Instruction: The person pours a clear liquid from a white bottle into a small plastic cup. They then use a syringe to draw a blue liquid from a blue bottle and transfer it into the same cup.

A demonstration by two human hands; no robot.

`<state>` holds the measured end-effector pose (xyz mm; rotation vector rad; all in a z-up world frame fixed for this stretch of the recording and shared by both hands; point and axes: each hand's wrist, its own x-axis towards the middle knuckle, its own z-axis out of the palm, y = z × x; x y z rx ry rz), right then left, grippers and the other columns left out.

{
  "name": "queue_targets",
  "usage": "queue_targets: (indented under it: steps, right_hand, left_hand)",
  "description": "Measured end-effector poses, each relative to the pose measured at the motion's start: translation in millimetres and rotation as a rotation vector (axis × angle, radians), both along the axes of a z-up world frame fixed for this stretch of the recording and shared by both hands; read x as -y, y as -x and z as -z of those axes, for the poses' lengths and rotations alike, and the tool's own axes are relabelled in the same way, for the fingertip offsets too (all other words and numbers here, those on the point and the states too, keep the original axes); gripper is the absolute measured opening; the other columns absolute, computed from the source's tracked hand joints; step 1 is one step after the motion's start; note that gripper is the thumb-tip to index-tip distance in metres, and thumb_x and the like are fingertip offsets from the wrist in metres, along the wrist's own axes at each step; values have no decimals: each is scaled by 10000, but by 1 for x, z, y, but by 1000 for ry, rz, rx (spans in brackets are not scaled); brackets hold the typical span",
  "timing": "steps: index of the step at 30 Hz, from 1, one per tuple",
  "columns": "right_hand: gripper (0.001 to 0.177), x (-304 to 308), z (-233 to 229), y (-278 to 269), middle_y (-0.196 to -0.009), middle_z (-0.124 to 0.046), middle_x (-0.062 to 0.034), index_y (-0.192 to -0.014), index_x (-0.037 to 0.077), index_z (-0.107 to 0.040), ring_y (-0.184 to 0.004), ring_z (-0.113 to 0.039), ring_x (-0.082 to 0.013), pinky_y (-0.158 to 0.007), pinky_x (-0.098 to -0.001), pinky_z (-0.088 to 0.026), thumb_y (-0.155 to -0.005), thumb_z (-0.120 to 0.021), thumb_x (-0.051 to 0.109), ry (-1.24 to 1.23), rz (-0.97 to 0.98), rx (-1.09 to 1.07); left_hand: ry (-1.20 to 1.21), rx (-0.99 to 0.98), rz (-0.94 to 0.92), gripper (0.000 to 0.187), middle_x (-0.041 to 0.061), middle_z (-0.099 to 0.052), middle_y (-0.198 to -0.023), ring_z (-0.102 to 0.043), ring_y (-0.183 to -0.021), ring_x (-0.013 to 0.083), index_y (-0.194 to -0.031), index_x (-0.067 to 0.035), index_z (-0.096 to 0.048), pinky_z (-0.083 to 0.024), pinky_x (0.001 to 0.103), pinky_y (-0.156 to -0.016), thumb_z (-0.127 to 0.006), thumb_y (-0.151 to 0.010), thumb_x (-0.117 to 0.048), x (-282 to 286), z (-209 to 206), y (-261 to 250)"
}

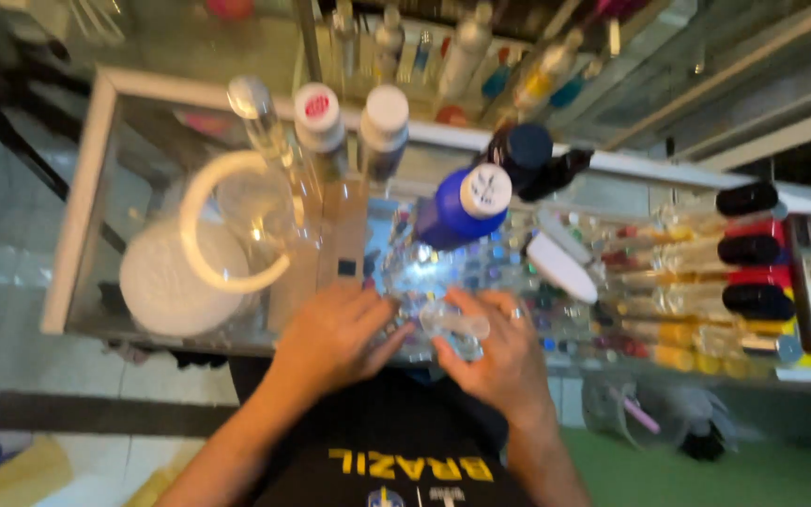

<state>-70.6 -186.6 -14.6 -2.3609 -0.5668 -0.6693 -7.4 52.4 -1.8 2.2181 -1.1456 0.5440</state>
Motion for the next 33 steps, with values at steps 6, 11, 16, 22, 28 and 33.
queue_targets:
  steps: [6, 11, 16, 22, 28, 33]
  right_hand:
    - [739, 2, 1, 9, -1189, -748, -88, -1440, 0, -487, -1040, -626, -295, -858, -381, -587, -847, -865, 227, 120, 32, -144]
    - [830, 3, 3, 10, -1212, -739, -83, -1518, 54, -399, -1040, -624, -273, -866, -397, -556, -849, -855, 243, 99, 12, -187]
    - [812, 2, 3, 11, -1206, -740, -103, -1497, 35, -418, -1056, -634, -291, -888, -410, -562, -851, -864, 238, 113, 27, -154]
    - [759, 1, 0, 7, -1195, -747, -67, -1468, 51, -476, -1022, -628, -271, -855, -392, -568, -848, -872, 239, 84, 28, -157]
    - [657, 1, -1, 7, -1184, -752, -74, -1383, 21, -568, -1003, -636, -276, -861, -392, -564, -846, -873, 245, 88, 39, -146]
    - [693, 1, 1, 5, -1182, -763, -85, -1414, 36, -531, -997, -652, -268, -848, -409, -556, -849, -876, 243, 76, 35, -114]
  left_hand:
    - [-128, -2, 95, 250, 65, -632, -757, -585, -639, 219, -817, -104, -601, -452, 347, -557, -768, -937, -246, -6, 5, 4]
    - [-158, -25, 133, 227, 58, -625, -787, -602, -699, 246, -898, -94, -623, -473, 370, -603, -781, -912, -256, -6, 9, 3]
    - [-134, -23, 83, 208, 72, -647, -811, -623, -707, 244, -940, -80, -654, -487, 364, -603, -778, -914, -245, -3, 2, 5]
    - [-97, -6, 46, 224, 65, -618, -776, -612, -682, 254, -916, -85, -651, -476, 373, -583, -782, -921, -266, -2, 4, 4]
    - [-99, -90, 101, 236, 85, -640, -808, -643, -698, 277, -948, -82, -641, -527, 399, -621, -732, -948, -300, -3, 5, 1]
    - [-54, -213, 103, 280, 79, -606, -784, -608, -682, 287, -1004, -75, -619, -476, 412, -596, -729, -958, -329, -4, -2, -1]
